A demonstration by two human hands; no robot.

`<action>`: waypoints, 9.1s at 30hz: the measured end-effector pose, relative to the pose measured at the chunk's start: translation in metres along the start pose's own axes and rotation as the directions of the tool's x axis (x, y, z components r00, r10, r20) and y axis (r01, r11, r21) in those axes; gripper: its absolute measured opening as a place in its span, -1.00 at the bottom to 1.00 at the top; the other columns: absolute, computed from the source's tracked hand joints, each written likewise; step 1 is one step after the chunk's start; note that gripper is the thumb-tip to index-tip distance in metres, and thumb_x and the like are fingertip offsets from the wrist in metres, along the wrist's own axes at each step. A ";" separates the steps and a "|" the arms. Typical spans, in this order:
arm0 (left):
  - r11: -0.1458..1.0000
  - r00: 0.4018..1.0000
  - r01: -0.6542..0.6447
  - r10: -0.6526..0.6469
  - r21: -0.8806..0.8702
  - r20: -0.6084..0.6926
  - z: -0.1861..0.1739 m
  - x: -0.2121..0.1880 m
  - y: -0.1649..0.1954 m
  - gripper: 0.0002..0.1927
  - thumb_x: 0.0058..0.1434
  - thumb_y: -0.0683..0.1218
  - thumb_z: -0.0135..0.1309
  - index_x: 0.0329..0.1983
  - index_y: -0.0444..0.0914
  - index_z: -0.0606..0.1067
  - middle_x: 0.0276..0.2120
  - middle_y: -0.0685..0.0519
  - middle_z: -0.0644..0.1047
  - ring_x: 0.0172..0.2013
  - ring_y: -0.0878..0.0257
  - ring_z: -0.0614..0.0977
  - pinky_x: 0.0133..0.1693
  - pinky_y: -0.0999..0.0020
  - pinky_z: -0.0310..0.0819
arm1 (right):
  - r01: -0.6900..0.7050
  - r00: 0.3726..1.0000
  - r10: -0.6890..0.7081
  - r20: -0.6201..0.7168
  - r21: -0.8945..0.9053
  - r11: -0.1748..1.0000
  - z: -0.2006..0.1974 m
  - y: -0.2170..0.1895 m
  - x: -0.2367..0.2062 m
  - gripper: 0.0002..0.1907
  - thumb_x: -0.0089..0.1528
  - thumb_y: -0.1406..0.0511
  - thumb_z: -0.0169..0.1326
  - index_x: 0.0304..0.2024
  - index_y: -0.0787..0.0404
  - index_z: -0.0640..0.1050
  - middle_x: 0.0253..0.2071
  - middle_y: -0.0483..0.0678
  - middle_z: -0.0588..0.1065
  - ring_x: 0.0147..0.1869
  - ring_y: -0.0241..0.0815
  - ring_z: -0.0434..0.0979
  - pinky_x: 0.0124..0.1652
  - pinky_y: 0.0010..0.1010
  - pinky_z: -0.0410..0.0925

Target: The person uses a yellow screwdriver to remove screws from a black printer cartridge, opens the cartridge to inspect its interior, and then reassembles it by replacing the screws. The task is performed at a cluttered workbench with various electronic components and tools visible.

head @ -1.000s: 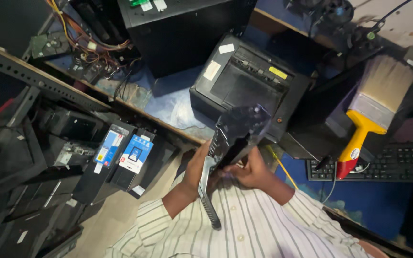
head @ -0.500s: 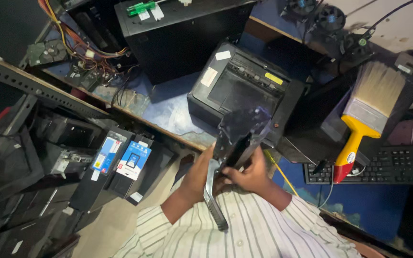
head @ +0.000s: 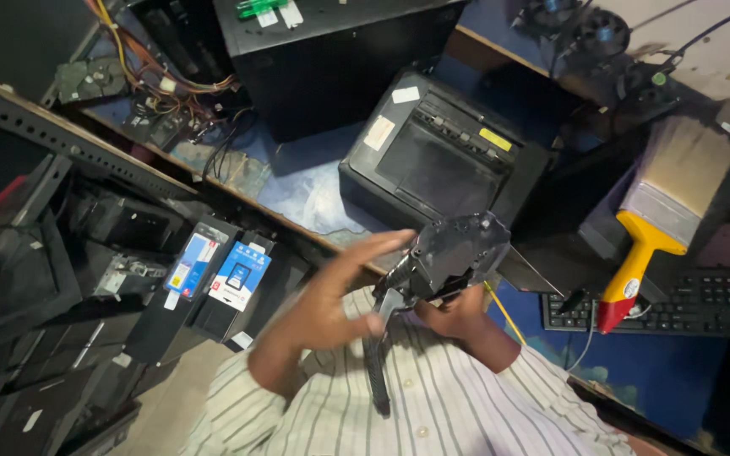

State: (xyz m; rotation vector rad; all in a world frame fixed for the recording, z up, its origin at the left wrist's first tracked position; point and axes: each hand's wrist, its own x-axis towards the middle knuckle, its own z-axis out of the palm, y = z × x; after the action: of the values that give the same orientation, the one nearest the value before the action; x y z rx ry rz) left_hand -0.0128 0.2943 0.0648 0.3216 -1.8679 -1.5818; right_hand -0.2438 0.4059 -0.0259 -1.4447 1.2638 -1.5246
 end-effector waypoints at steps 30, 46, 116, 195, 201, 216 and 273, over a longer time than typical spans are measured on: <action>0.980 0.983 -0.091 0.059 0.176 0.176 0.014 0.042 0.045 -0.13 0.02 -0.13 0.22 0.48 -0.24 0.28 0.38 -0.07 0.45 0.33 -0.04 0.57 0.35 0.13 0.43 | 0.290 0.952 -0.268 0.146 -0.167 0.942 -0.034 0.002 0.024 -0.76 0.26 0.26 0.24 -0.04 0.15 0.56 -0.04 -0.04 0.60 0.05 -0.07 0.63 0.16 -0.24 0.50; 0.961 0.958 -0.221 0.183 0.163 0.223 0.011 0.043 0.042 -0.39 0.18 -0.12 0.25 0.32 -0.24 0.43 0.28 -0.09 0.53 0.35 -0.04 0.57 0.40 0.09 0.44 | 0.436 0.895 -0.447 -0.010 -0.202 0.877 -0.015 -0.032 0.019 -0.52 0.35 0.27 0.21 0.21 0.23 0.31 0.15 0.18 0.39 0.28 0.23 0.53 0.33 0.15 0.39; 0.269 0.955 0.296 -0.121 -0.917 0.273 -0.103 0.127 -0.085 -0.09 0.46 0.35 -0.17 0.68 -0.09 -0.22 0.49 -0.14 0.22 0.26 0.03 0.52 0.17 0.15 0.48 | -0.344 0.876 0.364 -0.317 0.118 0.931 0.051 -0.035 0.144 -0.39 0.27 0.22 0.25 0.28 0.35 0.41 0.12 -0.02 0.55 0.16 -0.25 0.55 0.18 -0.37 0.40; 0.834 0.834 -0.552 0.552 0.007 -0.017 -0.073 0.085 -0.023 0.09 -0.27 0.32 0.51 0.25 -0.30 0.36 0.03 -0.07 0.47 0.01 -0.02 0.53 0.23 0.01 0.32 | 0.212 0.977 -0.211 0.028 -0.058 0.976 0.056 -0.007 0.080 -0.07 -0.17 -0.17 0.49 0.02 0.23 0.49 -0.05 -0.12 0.54 0.02 -0.23 0.58 0.08 -0.38 0.45; 0.813 0.811 -0.582 0.582 0.011 -0.056 -0.063 0.091 -0.025 0.05 -0.29 0.30 0.55 0.17 -0.27 0.34 -0.07 -0.03 0.44 -0.03 0.02 0.50 0.13 0.08 0.34 | 0.176 0.959 -0.235 -0.158 -0.318 0.932 0.057 -0.015 0.074 0.07 -0.26 -0.38 0.33 0.04 0.19 0.49 -0.02 -0.10 0.53 0.09 -0.23 0.58 0.11 -0.41 0.45; 0.773 0.769 -0.615 0.632 -0.155 0.101 -0.077 0.101 -0.017 0.05 -0.19 0.31 0.48 0.21 -0.43 0.41 -0.17 0.01 0.51 -0.22 0.16 0.59 0.01 0.21 0.29 | 0.101 0.984 -0.129 -0.126 -0.209 0.973 0.068 -0.022 0.064 0.03 -0.19 -0.28 0.38 0.08 0.26 0.49 0.03 -0.06 0.53 0.08 -0.20 0.58 0.15 -0.35 0.47; 0.894 0.902 -0.431 0.426 -0.119 -0.069 -0.048 0.033 -0.011 0.05 0.05 0.09 0.48 0.39 -0.27 0.04 0.23 -0.24 0.41 0.24 -0.02 0.53 0.42 -0.05 0.32 | -0.008 0.975 -0.108 -0.193 -0.519 0.855 0.101 -0.055 0.065 -0.47 0.06 0.12 0.32 -0.02 0.25 0.53 0.02 -0.03 0.55 0.12 -0.13 0.59 0.16 -0.31 0.45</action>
State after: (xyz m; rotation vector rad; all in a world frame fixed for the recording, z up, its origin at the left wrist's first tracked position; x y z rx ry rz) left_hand -0.0103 0.2349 0.0674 -0.1142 -1.6500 -1.3685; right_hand -0.1471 0.3426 0.0380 -1.6801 1.8940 -1.4691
